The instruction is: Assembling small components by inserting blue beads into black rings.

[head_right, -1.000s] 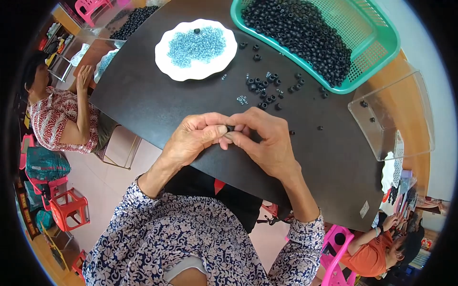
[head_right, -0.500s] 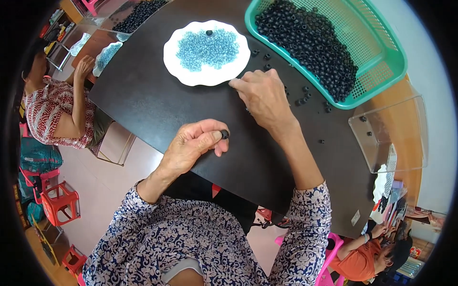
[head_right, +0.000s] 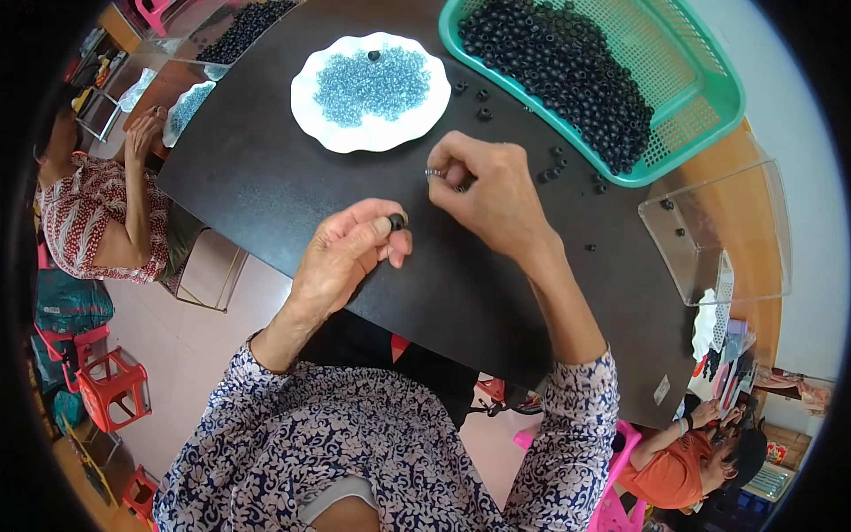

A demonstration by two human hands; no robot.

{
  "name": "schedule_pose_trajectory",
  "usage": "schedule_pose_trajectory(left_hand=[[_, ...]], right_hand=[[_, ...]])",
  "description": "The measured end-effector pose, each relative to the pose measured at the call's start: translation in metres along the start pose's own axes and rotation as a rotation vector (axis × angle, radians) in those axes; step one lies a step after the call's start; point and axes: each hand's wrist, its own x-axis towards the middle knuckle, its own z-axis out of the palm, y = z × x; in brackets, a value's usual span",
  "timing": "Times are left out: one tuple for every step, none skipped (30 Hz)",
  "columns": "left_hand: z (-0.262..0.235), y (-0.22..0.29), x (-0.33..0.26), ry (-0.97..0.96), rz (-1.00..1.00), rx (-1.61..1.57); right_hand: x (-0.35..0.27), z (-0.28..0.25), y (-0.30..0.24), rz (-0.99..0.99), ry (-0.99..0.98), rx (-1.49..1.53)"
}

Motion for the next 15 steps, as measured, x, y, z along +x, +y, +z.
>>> schedule_pose_trajectory(left_hand=[[0.002, 0.0, 0.0, 0.018, 0.029, 0.012], [0.006, 0.002, 0.0, 0.011, 0.021, 0.016], [0.012, 0.004, -0.001, 0.045, 0.074, 0.146], [0.017, 0.005, -0.002, 0.077, 0.128, 0.276], [0.021, 0.004, -0.003, 0.065, 0.12, 0.279], [0.023, 0.002, -0.003, 0.05, 0.128, 0.29], [0.026, 0.001, -0.004, 0.035, 0.136, 0.301], [0.028, -0.001, -0.005, 0.03, 0.133, 0.307], [0.031, -0.004, -0.005, 0.008, 0.126, 0.303], [0.033, -0.007, -0.004, -0.012, 0.118, 0.299], [0.034, -0.01, -0.004, -0.018, 0.115, 0.304], [0.036, -0.013, -0.003, -0.031, 0.153, 0.337], [0.038, -0.015, -0.003, -0.044, 0.191, 0.369], [0.039, -0.016, -0.003, -0.051, 0.187, 0.372], [0.04, -0.017, -0.002, -0.041, 0.196, 0.395]], right_hand=[[-0.009, -0.004, -0.009, 0.008, 0.008, 0.0], [-0.018, -0.007, -0.018, 0.029, 0.019, 0.034], [-0.028, -0.009, -0.024, 0.051, 0.034, 0.065], [-0.037, -0.008, -0.029, 0.117, 0.025, 0.142], [-0.046, -0.008, -0.032, 0.127, 0.036, 0.141], [-0.052, -0.008, -0.035, 0.168, 0.028, 0.186], [-0.059, -0.008, -0.037, 0.209, 0.02, 0.231], [-0.065, -0.008, -0.037, 0.223, 0.045, 0.242], [-0.07, -0.009, -0.038, 0.227, 0.054, 0.242], [-0.074, -0.01, -0.038, 0.24, 0.064, 0.217], [-0.077, -0.01, -0.038, 0.252, 0.072, 0.193], [-0.081, -0.01, -0.037, 0.257, 0.081, 0.193], [-0.084, -0.009, -0.035, 0.256, 0.089, 0.182], [-0.086, -0.008, -0.034, 0.256, 0.096, 0.171], [-0.088, -0.007, -0.034, 0.259, 0.101, 0.173]])
